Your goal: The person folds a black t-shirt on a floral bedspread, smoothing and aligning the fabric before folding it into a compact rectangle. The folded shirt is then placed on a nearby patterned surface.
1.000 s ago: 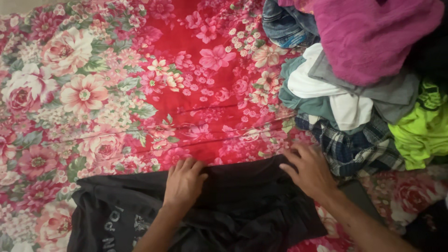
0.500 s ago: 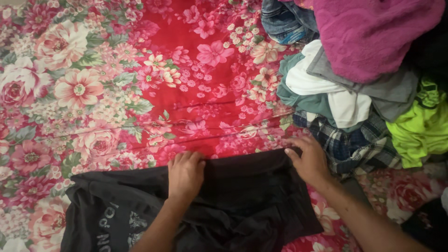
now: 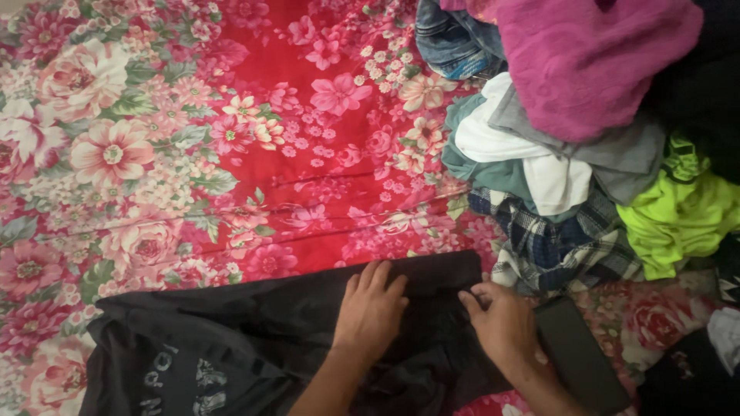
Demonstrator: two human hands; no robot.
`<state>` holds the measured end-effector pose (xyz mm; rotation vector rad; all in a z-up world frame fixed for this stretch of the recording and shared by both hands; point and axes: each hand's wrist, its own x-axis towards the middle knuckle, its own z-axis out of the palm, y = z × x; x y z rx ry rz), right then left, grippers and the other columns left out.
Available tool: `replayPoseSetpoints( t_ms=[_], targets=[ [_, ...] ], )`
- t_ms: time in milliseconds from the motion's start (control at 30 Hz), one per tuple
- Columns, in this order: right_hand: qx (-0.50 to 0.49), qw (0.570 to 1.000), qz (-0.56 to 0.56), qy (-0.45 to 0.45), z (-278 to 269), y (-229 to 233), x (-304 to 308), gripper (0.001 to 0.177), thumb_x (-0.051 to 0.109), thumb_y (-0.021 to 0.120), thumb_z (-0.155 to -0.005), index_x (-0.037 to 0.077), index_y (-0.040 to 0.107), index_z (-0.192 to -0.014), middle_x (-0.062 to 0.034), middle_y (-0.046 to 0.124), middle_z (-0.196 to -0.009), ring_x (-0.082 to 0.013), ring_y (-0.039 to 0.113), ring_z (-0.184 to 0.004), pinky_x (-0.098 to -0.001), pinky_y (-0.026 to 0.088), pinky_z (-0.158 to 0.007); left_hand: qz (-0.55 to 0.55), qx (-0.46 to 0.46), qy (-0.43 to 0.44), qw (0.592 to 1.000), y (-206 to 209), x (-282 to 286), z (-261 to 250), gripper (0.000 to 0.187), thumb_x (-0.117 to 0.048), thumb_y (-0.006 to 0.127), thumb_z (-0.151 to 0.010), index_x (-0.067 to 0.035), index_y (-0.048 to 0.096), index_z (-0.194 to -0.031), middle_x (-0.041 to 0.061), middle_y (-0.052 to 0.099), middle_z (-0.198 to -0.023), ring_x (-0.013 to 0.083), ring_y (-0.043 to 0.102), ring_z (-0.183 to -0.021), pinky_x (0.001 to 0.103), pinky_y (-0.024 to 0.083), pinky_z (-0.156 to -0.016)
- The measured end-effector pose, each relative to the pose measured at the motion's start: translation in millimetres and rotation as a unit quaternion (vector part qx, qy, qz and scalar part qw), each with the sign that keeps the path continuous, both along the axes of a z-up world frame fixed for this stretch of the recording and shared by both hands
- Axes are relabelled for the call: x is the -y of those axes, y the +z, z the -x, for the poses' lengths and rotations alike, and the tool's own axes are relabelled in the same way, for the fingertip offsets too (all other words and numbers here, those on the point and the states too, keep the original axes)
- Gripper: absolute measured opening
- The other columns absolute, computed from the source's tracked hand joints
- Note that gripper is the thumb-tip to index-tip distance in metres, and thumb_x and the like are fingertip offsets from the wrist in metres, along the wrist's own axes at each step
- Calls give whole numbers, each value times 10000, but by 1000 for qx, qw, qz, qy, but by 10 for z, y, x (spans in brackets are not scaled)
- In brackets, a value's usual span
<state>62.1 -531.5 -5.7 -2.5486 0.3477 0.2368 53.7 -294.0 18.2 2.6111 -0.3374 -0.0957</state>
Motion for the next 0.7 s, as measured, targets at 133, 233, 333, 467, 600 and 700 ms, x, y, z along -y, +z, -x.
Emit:
replayPoseSetpoints(
  t_ms=[133,233,333,467,600,700],
  targets=[
    [20,987,-139,-81,-5,-181,130,305,242,856,-764,39,772,-977,-78,776,-766,-159,721,-674,-309,561,-671,-8,-54,-2,999,35,164,14,510,-299,627,-933,-110,552,-1400,182,367,-1573,369,309,-1458,582,283,-1120],
    [-18,981,-167,-98,-31,-131,255,310,201,864,-745,53,776,-1002,-66,774,-752,-129,693,-658,-303,544,-651,-25,-72,1,997,77,212,14,594,-361,614,-934,-156,478,-1475,167,273,-1621,360,233,-1486,603,220,-1140],
    [-40,985,-147,-83,-39,30,280,312,192,865,-738,60,778,-1006,-67,764,-725,-142,694,-638,-303,546,-640,-40,-101,-5,994,108,215,38,685,-422,616,-910,-200,419,-1528,159,203,-1657,365,160,-1520,615,170,-1149],
    [-18,998,-40,-43,-26,279,101,278,206,782,-827,97,776,-1083,-99,742,-798,-224,723,-707,-340,561,-704,-31,-73,7,997,75,153,80,745,-470,616,-900,-218,401,-1567,174,194,-1681,390,141,-1546,632,137,-1134],
    [163,961,-8,222,-31,433,-234,341,243,733,-832,91,724,-1138,-139,688,-1106,-322,627,-1078,-477,470,-924,-94,38,151,983,-22,16,103,679,-413,605,-927,-180,420,-1537,191,265,-1613,373,215,-1491,631,166,-1133],
    [208,910,44,355,-114,492,-381,471,270,730,-779,53,703,-1197,-201,615,-1254,-378,526,-1190,-584,385,-951,-102,21,213,971,-59,-163,194,621,-360,624,-917,-98,475,-1460,168,370,-1597,350,326,-1473,608,226,-1133]
  ],
)
